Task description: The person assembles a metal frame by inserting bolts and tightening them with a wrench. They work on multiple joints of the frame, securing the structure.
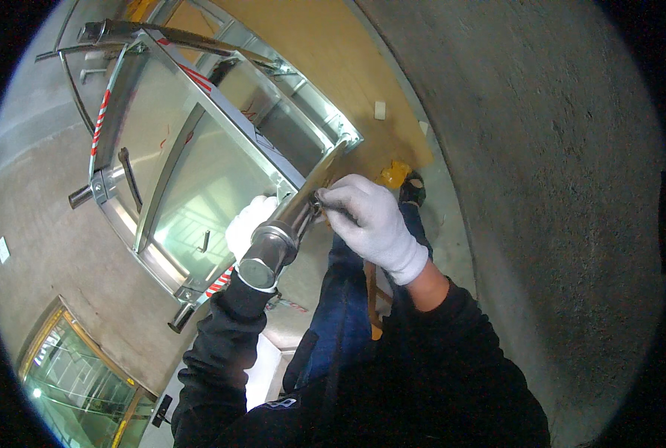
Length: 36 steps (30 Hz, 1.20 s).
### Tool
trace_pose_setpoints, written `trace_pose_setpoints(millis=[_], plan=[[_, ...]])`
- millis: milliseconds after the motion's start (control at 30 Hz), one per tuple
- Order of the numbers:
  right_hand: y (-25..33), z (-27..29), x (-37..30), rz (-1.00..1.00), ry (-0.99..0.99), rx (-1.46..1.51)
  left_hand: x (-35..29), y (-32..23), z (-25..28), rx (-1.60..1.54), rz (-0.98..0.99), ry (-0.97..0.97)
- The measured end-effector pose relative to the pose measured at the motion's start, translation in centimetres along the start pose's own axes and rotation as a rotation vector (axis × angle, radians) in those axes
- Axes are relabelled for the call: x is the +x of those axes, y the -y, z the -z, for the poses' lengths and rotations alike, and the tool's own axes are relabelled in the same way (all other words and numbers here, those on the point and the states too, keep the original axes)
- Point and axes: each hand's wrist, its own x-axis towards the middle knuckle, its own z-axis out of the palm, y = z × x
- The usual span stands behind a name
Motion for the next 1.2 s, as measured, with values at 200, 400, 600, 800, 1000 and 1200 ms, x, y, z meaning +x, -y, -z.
trace_pose_setpoints(millis=[200, 400, 600, 800, 1000, 1200], plan=[[-0.2, 1.2, 1.2, -0.543, 0.187, 0.550, -0.4, -0.2, -0.1, -0.076, -0.089, -0.081], [0.1, 1.8, 1.8, -0.189, 0.228, 0.000, 1.3, -2.3, 0.9, 0.282, -0.156, -0.067], [1.1, 0.9, 1.2, -0.073, 0.115, -0.135, 1.5, -3.8, 2.2, 0.249, -0.074, 0.010], [1.8, 1.4, 1.1, -0.376, 0.130, -0.171, 1.1, -3.6, 2.1, 0.141, -0.062, 0.038], [1.6, 1.7, 1.2, -0.372, 0.177, -0.130, 1.1, -3.6, 2.3, 0.050, -0.044, 0.025], [-2.1, 2.1, -0.4, -0.730, 0.106, 0.402, 0.9, -3.4, 2.0, 0.035, -0.047, -0.013]])
